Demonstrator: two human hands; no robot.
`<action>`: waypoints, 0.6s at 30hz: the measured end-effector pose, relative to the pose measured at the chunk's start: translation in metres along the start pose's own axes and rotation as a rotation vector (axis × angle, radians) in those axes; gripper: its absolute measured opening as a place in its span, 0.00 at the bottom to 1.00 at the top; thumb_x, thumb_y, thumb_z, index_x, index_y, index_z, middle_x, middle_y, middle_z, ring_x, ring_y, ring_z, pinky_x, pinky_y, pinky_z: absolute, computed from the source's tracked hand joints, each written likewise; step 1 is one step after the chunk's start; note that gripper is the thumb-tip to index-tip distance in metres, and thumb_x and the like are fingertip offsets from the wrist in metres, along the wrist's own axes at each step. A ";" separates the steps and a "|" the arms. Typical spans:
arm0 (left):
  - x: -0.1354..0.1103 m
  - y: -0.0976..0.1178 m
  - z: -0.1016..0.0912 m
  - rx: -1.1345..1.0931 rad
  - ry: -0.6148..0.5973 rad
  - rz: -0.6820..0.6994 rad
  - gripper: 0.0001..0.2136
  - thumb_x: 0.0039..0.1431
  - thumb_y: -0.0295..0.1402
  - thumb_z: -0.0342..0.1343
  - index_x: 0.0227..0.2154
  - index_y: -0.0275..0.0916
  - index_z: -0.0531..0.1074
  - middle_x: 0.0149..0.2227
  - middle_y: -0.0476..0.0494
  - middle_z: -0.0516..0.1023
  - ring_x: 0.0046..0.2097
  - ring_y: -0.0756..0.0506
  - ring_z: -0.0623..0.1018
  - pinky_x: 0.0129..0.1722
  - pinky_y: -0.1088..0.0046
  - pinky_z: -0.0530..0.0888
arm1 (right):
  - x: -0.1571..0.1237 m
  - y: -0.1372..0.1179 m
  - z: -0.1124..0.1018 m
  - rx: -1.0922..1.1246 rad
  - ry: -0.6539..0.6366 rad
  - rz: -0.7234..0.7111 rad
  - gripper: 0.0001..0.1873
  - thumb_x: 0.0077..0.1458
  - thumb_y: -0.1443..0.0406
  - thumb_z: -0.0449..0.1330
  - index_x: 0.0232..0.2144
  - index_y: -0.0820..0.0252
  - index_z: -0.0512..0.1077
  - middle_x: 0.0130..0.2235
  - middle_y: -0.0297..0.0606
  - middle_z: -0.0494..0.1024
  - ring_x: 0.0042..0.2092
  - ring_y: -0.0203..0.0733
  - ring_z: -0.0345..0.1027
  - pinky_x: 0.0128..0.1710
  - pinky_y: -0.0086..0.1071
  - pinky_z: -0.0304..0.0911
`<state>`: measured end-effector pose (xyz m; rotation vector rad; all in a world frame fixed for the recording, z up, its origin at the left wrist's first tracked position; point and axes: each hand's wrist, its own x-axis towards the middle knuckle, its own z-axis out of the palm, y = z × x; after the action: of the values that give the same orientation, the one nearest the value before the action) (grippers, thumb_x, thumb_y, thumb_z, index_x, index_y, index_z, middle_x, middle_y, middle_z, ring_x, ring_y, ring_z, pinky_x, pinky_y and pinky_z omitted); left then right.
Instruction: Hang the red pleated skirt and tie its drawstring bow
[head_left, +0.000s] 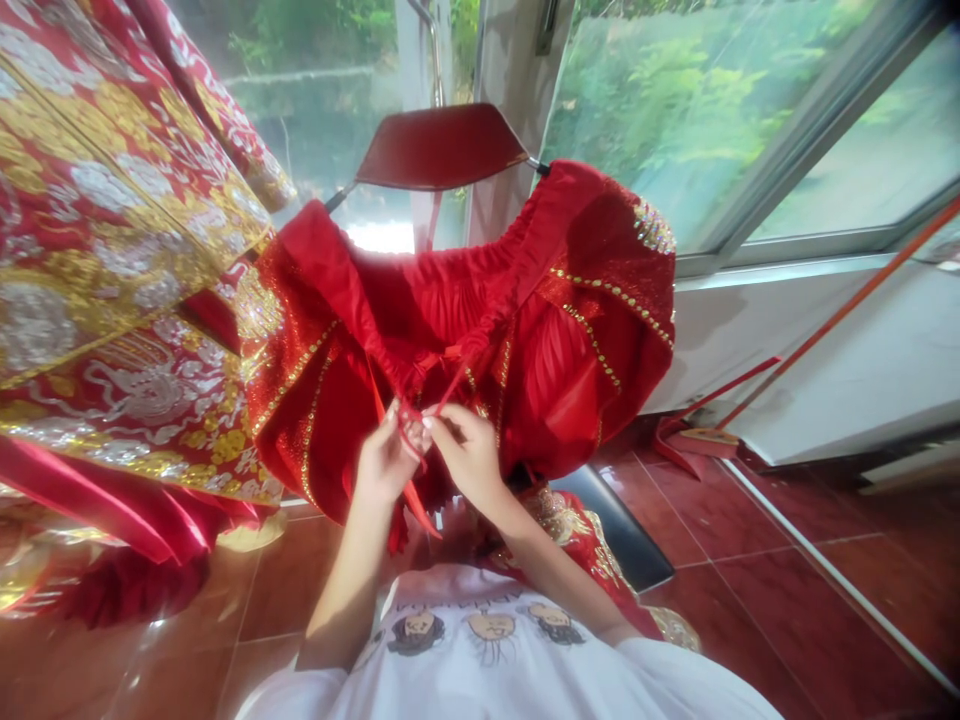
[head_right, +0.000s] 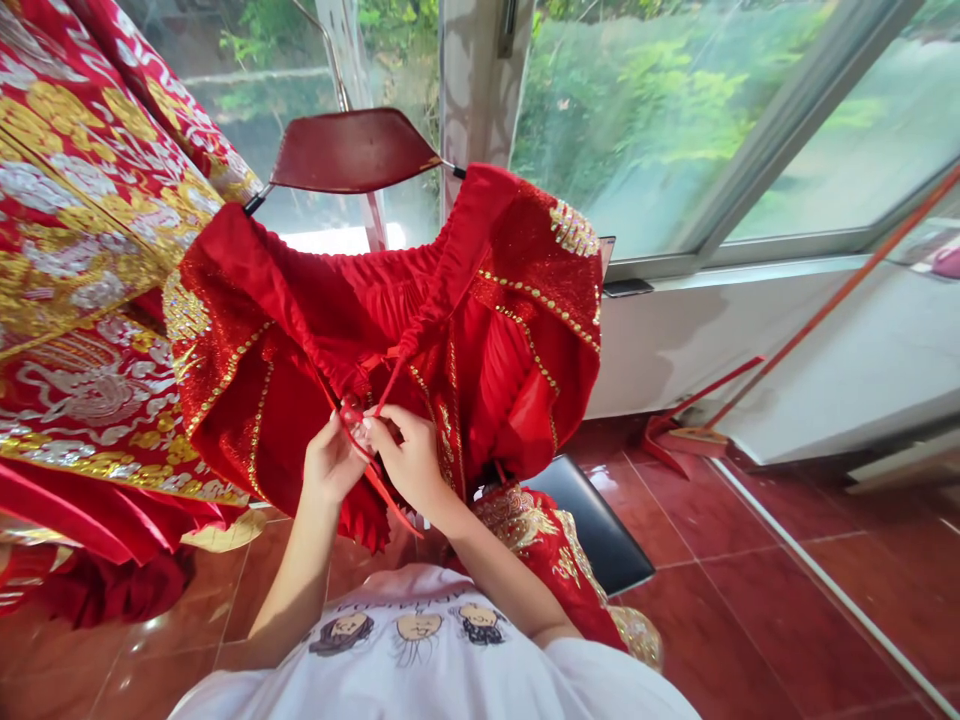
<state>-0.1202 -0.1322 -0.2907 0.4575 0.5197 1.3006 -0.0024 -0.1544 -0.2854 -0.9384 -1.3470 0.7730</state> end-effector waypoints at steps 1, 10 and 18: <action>-0.002 -0.002 -0.001 -0.060 0.010 -0.026 0.15 0.40 0.30 0.68 0.25 0.37 0.64 0.22 0.54 0.62 0.23 0.55 0.65 0.23 0.80 0.67 | 0.000 0.000 0.000 0.001 -0.003 -0.007 0.09 0.57 0.63 0.56 0.33 0.62 0.74 0.31 0.38 0.79 0.31 0.35 0.73 0.32 0.25 0.67; -0.008 -0.009 -0.015 -0.361 -0.072 0.147 0.15 0.46 0.28 0.67 0.34 0.39 0.67 0.22 0.57 0.58 0.22 0.59 0.60 0.22 0.90 0.63 | -0.001 -0.005 -0.004 -0.025 0.013 -0.037 0.08 0.56 0.64 0.57 0.32 0.63 0.74 0.29 0.36 0.78 0.30 0.33 0.71 0.31 0.23 0.65; -0.024 -0.010 -0.044 -0.338 0.124 0.167 0.14 0.46 0.31 0.66 0.26 0.37 0.63 0.20 0.57 0.58 0.21 0.58 0.61 0.22 0.87 0.63 | -0.003 -0.010 -0.010 0.029 0.013 -0.009 0.09 0.56 0.63 0.58 0.31 0.63 0.75 0.27 0.36 0.77 0.28 0.33 0.71 0.29 0.24 0.65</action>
<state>-0.1430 -0.1568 -0.3295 0.1413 0.3594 1.5507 0.0067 -0.1626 -0.2776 -0.9132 -1.3242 0.7764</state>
